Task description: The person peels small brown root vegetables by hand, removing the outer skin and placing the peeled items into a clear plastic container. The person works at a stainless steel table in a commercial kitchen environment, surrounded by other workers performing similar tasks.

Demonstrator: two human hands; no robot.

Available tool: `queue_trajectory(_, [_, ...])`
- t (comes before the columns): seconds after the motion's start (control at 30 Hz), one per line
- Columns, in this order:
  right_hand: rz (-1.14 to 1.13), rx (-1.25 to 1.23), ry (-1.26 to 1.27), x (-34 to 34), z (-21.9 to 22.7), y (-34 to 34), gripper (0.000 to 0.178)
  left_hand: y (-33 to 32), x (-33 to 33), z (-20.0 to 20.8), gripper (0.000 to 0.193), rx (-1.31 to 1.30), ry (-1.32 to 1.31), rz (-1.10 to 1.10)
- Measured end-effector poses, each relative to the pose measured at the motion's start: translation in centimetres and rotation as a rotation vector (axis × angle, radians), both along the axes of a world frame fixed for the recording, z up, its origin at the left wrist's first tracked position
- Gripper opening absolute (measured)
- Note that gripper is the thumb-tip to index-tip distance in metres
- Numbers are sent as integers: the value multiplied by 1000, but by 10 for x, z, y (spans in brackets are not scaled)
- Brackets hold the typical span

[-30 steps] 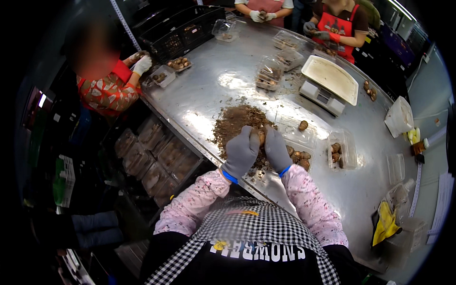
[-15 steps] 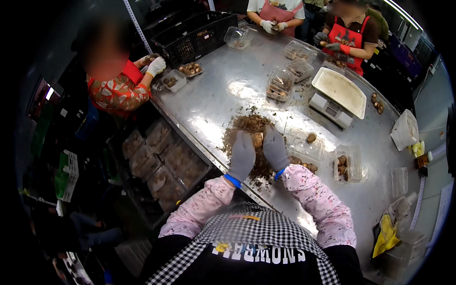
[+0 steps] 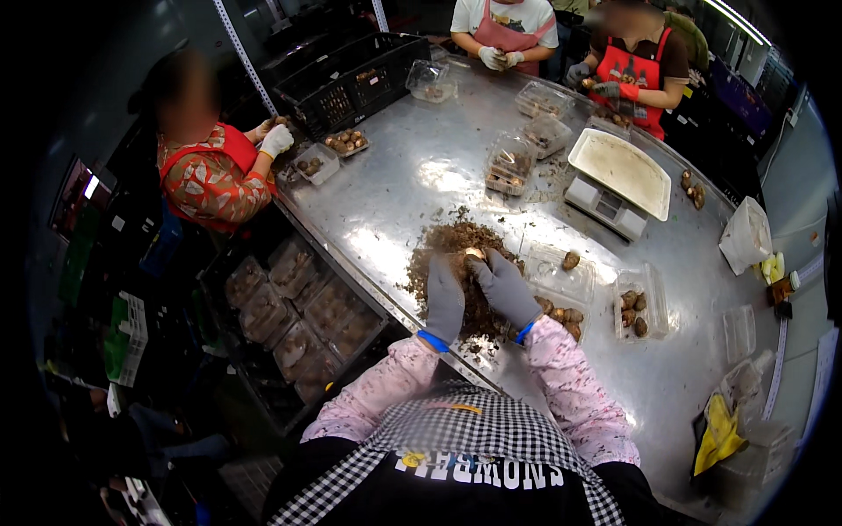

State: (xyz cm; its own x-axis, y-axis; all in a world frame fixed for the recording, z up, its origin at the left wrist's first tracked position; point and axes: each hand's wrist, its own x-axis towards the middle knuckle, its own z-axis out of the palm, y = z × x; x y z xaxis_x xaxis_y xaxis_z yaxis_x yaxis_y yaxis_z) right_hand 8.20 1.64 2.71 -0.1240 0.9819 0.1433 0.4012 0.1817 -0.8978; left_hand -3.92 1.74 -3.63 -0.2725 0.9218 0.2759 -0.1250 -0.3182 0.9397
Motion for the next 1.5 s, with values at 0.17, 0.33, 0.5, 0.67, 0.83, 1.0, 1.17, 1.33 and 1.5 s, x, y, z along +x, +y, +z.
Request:
queue_trajectory(0.17, [212,53,232,12,14,-7,35,-9,-21,37,40,-406,-298,-418])
queue_trajectory(0.33, [276,157,-45,25,0,-2,26,-4,-42,47,38,-702,-903,-1006])
queue_trajectory(0.5, [139,188,-262,29,-27,7,25,-5,-42,36,38,-752,-1082,-911])
queue_trajectory(0.67, [143,14,-252,27,-19,8,30,-2,-45,29,41,-725,-987,-829])
queue_trajectory(0.83, [205,-84,41,9,14,-4,40,-22,-20,50,46,-556,-350,-377])
queue_trajectory(1.0, [208,-41,14,5,9,-14,34,-22,-29,55,43,-669,-503,-467])
queue_trajectory(1.17, [185,280,-604,28,-38,6,25,-5,-42,29,43,-519,-1031,-932])
queue_trajectory(1.33, [186,81,-453,24,1,1,28,-11,-39,22,40,-601,-910,-756])
queue_trajectory(1.5, [229,57,-215,15,24,-3,27,-19,-33,18,40,-536,-531,-551])
